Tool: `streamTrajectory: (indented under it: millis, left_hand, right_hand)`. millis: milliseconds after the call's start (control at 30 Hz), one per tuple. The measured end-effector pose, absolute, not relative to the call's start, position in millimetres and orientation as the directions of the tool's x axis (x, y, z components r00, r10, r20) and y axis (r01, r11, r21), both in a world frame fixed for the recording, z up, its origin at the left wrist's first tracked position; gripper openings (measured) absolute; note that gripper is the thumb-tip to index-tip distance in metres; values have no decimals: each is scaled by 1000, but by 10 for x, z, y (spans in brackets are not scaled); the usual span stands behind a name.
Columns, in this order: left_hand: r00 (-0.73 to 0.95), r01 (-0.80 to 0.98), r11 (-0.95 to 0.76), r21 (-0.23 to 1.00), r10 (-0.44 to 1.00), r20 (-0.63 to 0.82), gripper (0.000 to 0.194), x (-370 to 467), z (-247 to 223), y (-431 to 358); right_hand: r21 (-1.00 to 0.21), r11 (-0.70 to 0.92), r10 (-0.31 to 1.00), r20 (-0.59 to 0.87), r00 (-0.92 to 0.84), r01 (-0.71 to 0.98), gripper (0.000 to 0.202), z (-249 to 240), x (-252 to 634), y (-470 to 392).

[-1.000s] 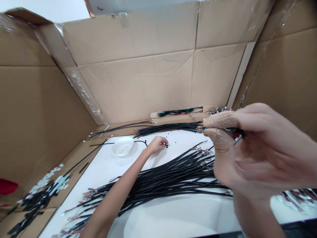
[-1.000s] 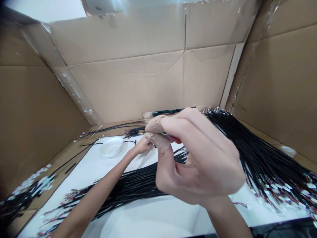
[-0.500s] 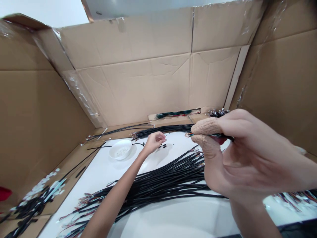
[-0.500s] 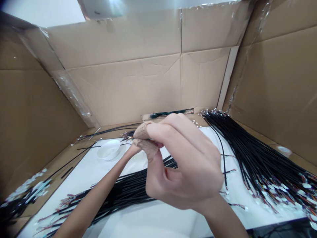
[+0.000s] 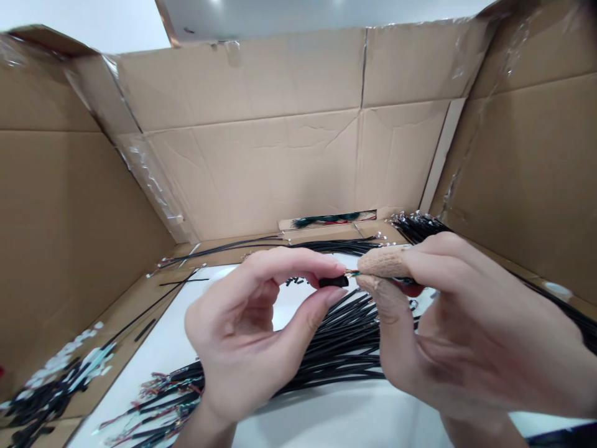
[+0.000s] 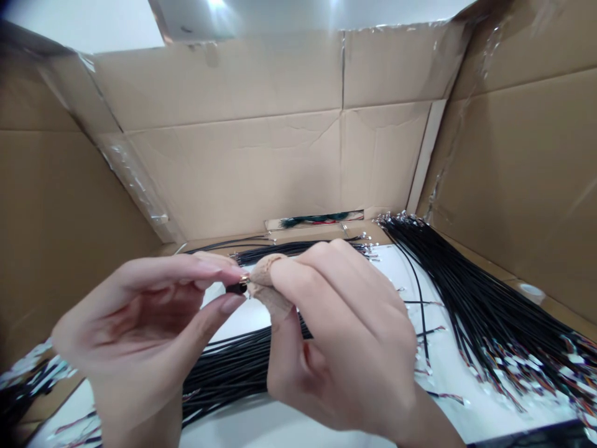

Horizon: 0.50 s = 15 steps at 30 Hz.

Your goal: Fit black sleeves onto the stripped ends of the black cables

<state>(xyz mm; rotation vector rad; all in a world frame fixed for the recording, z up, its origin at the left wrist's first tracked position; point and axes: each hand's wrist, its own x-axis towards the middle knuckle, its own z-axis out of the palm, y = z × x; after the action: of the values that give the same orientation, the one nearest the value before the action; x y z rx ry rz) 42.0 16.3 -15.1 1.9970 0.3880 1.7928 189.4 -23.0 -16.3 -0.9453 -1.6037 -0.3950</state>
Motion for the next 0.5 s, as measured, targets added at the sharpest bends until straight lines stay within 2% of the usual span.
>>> streamTrajectory:
  millis: [67,167,300,500]
  left_hand:
    - [109,-70,-865,496,488,866,36,432,-166,157]
    - [89,-67,-861,504,498,862,34,444,-170,153]
    - [47,-74,-851,520,518,854,32,465,-178,126]
    - [-17,-107,-820,562,566,824,31,501,-182,53]
  right_hand:
    - [-262,586,381,924,24,766,18,-181,1873,-252]
    - [-249,556,325,943,68,793,20,-172,1839,-283]
    - [-147,565,274,962,-16,811,22,-107,1828,-311]
    - [-33,477,255,962,-102,878,19,-92,1819,-348]
